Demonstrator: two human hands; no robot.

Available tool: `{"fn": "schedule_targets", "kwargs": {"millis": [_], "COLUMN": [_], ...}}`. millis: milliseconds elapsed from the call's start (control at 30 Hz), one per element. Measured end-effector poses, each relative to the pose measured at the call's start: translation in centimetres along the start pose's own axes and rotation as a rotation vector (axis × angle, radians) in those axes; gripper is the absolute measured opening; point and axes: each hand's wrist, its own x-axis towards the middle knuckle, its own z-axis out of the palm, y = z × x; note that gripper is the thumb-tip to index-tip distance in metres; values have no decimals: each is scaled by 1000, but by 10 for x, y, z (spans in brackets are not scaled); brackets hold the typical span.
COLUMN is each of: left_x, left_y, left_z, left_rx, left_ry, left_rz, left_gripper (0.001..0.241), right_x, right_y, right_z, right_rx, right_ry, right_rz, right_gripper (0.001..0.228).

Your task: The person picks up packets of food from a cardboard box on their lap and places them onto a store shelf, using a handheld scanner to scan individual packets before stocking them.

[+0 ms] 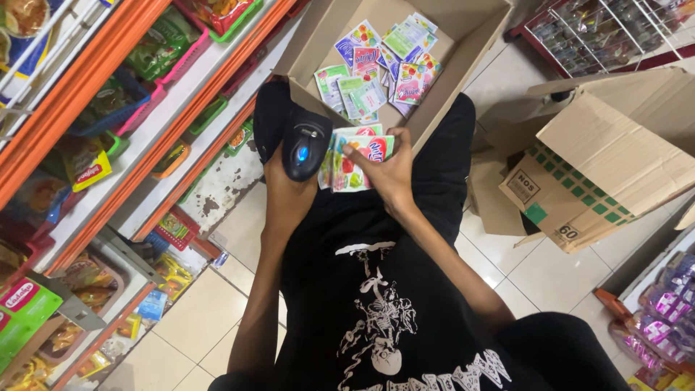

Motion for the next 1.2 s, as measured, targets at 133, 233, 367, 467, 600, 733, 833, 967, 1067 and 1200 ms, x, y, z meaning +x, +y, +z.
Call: {"fn": "schedule_targets", "kwargs": {"millis": [133,233,367,467,600,733,833,967,1067,1200], "left_x": [-10,-19,-21,-23,-15,-7,-4,9,19,32], "left_y": [-3,4,6,6,8,-3,-10,-1,18,52], "left_z": [15,29,43,44,34,20,7,0,0,-3], "left_rx": [-100,-224,-340,-367,-822,-833,-734,-846,-618,-528], "left_ry": [87,162,259,291,157,146,139,113,172,278], "left_rz": [-186,-298,-350,-330,-285,-218,-238,-278,-238,-175], "left_gripper": [20,20,27,19,25,30,31,29,17,18], "right_x": [-9,-14,-15,-9,-2,-6,-10,-9,1,18], "right_y": [-14,-28,-29,-14,0,3,2,2,4,-7], "right_z": [7,10,11,3,-20,-31,-27,-11,-12,-22], "right_rx": [-64,-83,-13,2,345,368,370,493,528,501], "right_ry": [199,200,142,98,-254,-421,-509,-541,-499,-576], "right_rz": [-209,-370,-279,-180,293,238,254,257,238,209], "right_gripper": [65,70,72,63,32,30,31,31,32,34]}}
